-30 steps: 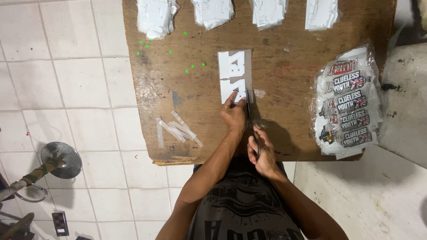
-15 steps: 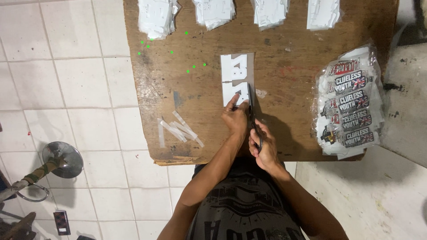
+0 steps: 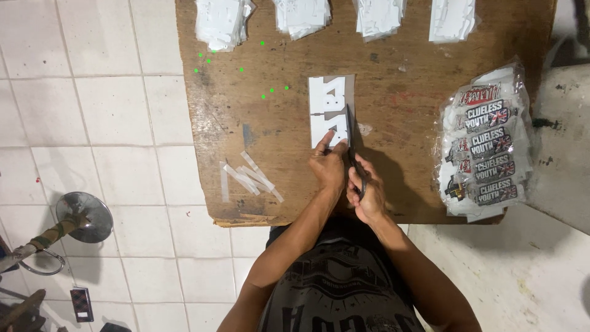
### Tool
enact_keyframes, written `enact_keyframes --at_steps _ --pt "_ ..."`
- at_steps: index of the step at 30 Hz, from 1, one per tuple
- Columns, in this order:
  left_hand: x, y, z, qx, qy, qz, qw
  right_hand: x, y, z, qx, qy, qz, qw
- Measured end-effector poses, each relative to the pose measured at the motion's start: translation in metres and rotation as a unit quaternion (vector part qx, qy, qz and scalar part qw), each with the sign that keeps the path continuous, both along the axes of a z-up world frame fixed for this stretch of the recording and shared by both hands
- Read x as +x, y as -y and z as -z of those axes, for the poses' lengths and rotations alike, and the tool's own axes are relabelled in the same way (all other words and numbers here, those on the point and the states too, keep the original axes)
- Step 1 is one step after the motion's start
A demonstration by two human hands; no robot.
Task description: Cutting sheets of white labels into individual pieces using scissors and organizing them on a table
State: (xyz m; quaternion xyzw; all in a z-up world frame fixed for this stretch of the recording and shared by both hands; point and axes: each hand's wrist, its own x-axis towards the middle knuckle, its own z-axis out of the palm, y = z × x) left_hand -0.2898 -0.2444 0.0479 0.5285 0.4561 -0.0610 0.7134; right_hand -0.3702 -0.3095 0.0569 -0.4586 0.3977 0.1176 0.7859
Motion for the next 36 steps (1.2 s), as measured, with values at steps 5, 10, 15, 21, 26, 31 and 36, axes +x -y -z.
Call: enact_keyframes --at_steps 5,10,15,21,26,31,36 --pt "0.004 -0.004 -0.024 -0.014 -0.017 -0.007 1.000 0.003 0.005 0.016 -0.002 0.007 0.003 1.000" --pt "0.001 -0.003 -0.018 -0.031 -0.023 -0.012 0.999 0.012 0.006 0.023 -0.031 -0.012 0.007 0.999" --pt "-0.001 -0.002 -0.015 -0.044 -0.017 -0.014 0.999 0.025 0.004 0.012 -0.037 -0.010 0.014 0.999" --pt "-0.007 0.001 -0.017 -0.073 -0.011 -0.029 0.997 0.041 0.008 0.015 -0.054 0.008 0.022 0.998" --pt "-0.009 -0.001 -0.027 -0.079 -0.010 -0.031 0.996 0.053 0.013 0.035 -0.066 0.021 0.018 0.997" --pt "-0.022 -0.015 -0.035 -0.090 0.004 -0.040 0.995 0.064 0.021 0.019 0.004 0.062 0.019 0.998" --pt "-0.035 -0.073 -0.042 -0.074 0.057 -0.053 0.994 0.045 0.051 -0.014 -0.143 0.074 -0.014 0.987"
